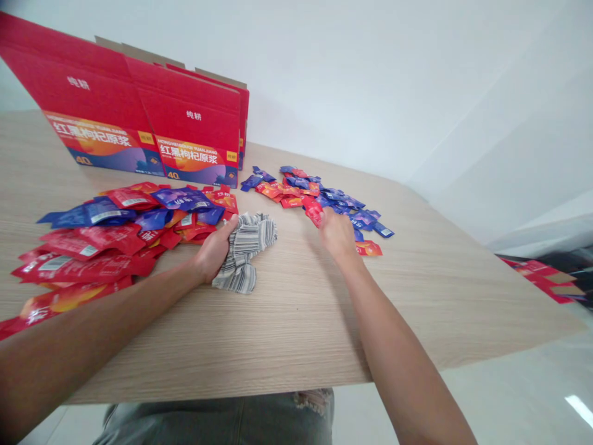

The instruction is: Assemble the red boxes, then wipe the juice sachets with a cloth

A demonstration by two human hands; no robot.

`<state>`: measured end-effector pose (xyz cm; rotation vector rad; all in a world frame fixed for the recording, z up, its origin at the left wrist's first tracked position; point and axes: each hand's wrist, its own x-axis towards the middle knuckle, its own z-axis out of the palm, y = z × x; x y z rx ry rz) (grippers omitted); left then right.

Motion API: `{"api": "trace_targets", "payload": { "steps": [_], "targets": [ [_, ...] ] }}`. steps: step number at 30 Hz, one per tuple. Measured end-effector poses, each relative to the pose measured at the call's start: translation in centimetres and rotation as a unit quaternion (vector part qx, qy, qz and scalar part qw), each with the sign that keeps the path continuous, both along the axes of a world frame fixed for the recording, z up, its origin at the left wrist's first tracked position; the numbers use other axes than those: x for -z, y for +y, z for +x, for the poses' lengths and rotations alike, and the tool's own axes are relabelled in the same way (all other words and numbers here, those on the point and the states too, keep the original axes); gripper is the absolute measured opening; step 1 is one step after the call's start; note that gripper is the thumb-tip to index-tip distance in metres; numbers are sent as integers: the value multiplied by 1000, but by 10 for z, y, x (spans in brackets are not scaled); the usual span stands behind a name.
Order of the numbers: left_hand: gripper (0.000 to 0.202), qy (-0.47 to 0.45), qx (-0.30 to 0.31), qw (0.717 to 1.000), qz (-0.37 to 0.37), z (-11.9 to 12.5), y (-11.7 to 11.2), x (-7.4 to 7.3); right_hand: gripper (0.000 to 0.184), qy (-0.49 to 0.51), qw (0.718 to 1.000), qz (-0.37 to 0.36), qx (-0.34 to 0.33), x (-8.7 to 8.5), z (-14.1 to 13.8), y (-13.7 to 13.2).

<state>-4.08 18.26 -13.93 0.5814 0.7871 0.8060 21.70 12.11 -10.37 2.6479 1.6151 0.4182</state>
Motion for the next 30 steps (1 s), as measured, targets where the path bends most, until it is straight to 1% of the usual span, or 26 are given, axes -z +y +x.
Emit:
{"api": "trace_targets", "payload": {
  "steps": [3, 5, 7, 9, 11, 12, 13, 15, 17, 22, 24, 26, 28, 30],
  "targets": [
    [48, 6, -11, 1000, -6, 0, -1, -2, 48, 21, 996, 65, -63, -5, -40, 15],
    [52, 0, -19, 1000, -13, 0, -1, -3, 46, 61, 987, 112, -96, -1, -72, 22],
    [56, -26, -25, 999, -22, 0, -1, -3, 45, 114, 976, 131, -132, 9, -101, 25],
    [56, -62, -33, 997, -37, 0, 0, -2, 45, 162, 955, 131, -212, 25, -122, 25],
    [56, -84, -42, 994, -56, 0, 1, -2, 46, 186, 926, 133, -300, 42, -135, 25],
    [57, -88, -46, 993, -63, 0, 2, -2, 48, 191, 915, 139, -327, 49, -138, 24],
    [57, -89, -49, 993, -67, 0, 2, -2, 49, 193, 909, 147, -339, 55, -139, 23],
    [57, -91, -48, 993, -64, 1, 2, -2, 50, 199, 906, 163, -336, 61, -139, 20],
    [58, -90, -50, 993, -55, 1, 1, -2, 49, 204, 905, 166, -333, 62, -141, 17],
    [63, -71, -75, 994, -33, 0, 2, -1, 47, 212, 901, 149, -349, 51, -155, 5],
    [65, -70, -72, 994, -35, -1, 3, -1, 49, 223, 901, 144, -342, 45, -158, 1],
    [66, -75, -58, 994, -49, -2, 3, -1, 50, 247, 900, 154, -324, 40, -156, -1],
    [65, -85, -33, 994, -63, -2, 3, -3, 49, 299, 888, 192, -293, 37, -149, 0],
    [61, -100, -10, 993, -64, -1, 0, -5, 48, 378, 857, 239, -255, 38, -138, 6]
  ]
}}
